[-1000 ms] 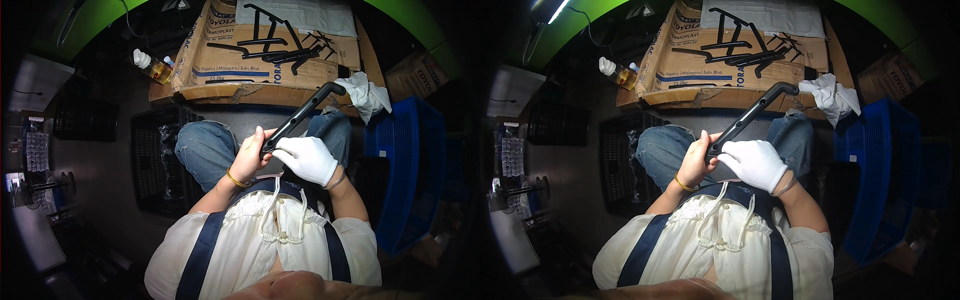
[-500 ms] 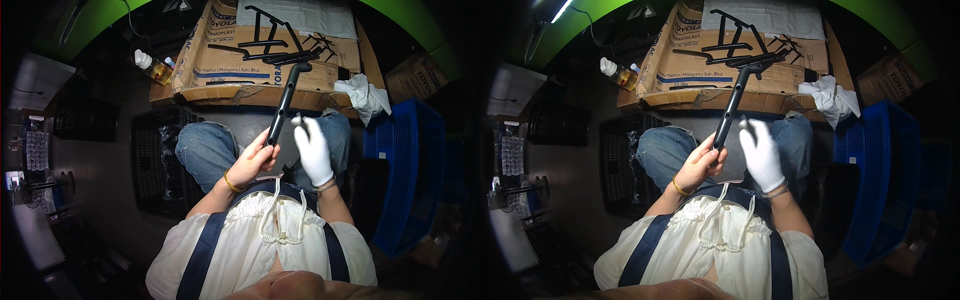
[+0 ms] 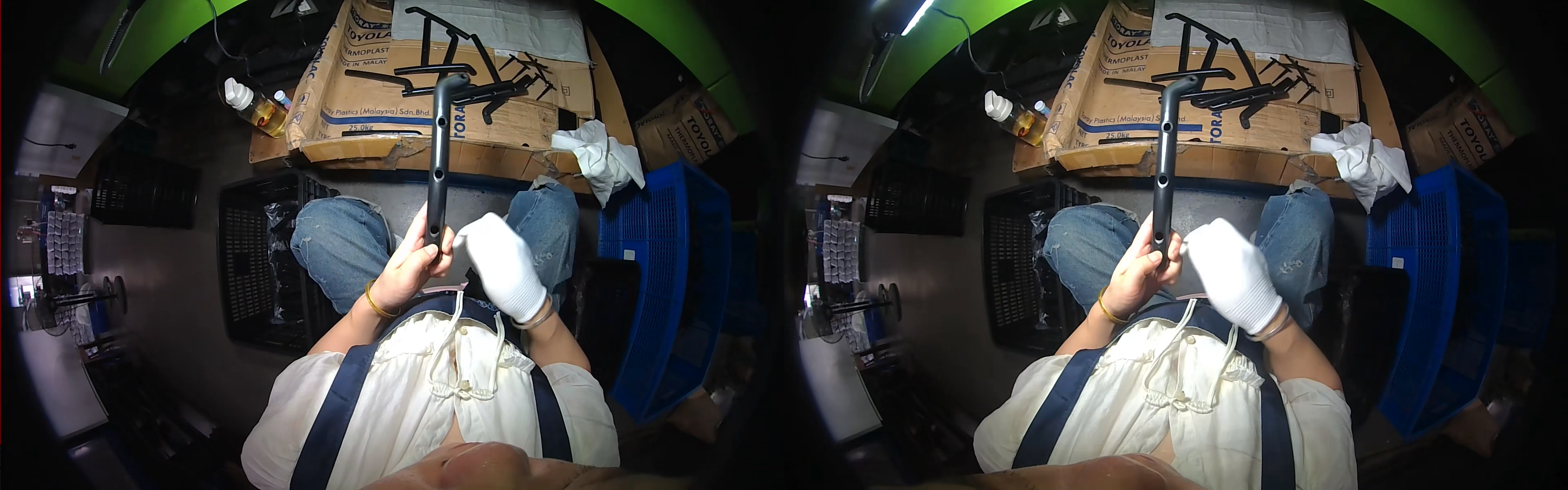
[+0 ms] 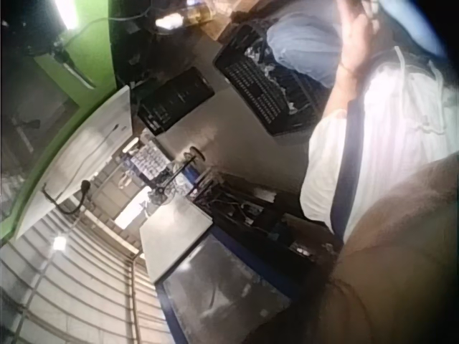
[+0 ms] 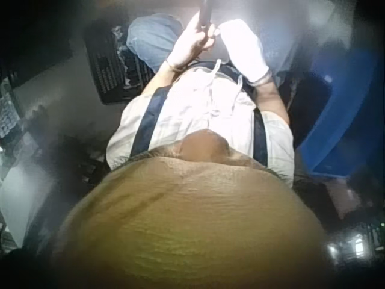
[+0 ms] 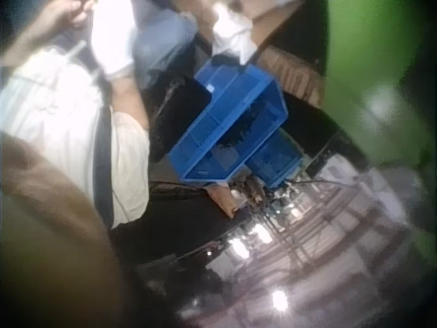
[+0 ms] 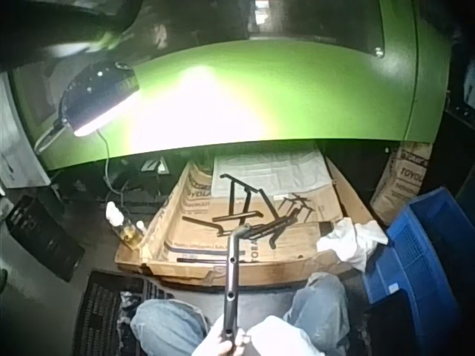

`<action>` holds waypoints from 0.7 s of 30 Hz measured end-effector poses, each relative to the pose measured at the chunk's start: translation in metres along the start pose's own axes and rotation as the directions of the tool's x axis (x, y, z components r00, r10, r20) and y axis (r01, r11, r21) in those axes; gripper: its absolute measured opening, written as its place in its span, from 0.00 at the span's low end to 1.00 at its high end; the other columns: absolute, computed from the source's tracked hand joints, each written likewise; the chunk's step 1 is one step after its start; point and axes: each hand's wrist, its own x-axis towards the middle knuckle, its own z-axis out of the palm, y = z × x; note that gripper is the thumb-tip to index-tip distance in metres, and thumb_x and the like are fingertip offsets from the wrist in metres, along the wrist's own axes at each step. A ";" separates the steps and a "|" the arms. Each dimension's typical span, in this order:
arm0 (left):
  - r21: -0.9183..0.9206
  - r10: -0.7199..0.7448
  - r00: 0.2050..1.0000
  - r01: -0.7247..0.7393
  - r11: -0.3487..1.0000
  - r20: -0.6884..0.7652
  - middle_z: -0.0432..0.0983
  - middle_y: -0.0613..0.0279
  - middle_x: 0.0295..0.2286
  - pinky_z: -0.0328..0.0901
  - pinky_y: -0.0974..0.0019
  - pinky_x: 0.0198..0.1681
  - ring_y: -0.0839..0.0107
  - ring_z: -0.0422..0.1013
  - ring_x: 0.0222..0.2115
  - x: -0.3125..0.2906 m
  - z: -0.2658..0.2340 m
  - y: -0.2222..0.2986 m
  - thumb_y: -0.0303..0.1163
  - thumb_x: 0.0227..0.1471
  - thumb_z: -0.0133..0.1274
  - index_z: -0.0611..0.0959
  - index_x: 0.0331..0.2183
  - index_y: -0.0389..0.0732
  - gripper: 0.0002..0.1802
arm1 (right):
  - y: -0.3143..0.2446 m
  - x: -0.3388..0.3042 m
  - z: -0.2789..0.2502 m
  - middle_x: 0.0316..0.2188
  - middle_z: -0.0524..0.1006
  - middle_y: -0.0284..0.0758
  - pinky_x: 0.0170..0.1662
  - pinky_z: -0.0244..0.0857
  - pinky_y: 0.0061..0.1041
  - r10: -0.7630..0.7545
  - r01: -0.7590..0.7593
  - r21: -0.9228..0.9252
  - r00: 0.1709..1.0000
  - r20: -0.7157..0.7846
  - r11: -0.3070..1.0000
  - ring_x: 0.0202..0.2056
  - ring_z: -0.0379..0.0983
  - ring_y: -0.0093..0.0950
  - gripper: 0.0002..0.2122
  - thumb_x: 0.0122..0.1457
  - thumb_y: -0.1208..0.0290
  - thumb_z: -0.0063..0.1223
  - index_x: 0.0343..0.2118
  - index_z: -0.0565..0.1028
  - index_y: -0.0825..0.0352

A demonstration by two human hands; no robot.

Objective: Checking and assembling small black metal parts in a factory environment.

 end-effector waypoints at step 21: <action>0.142 -0.021 1.000 0.020 0.990 0.008 0.63 0.61 0.39 0.55 0.75 0.32 0.78 0.57 0.28 -0.004 -0.004 0.002 0.34 0.58 0.45 0.42 0.67 0.45 0.43 | -0.020 0.003 0.004 0.24 0.75 0.39 0.28 0.69 0.33 0.087 -0.069 -0.200 0.993 0.086 0.977 0.26 0.76 0.40 0.04 0.57 0.69 0.54 0.29 0.76 0.64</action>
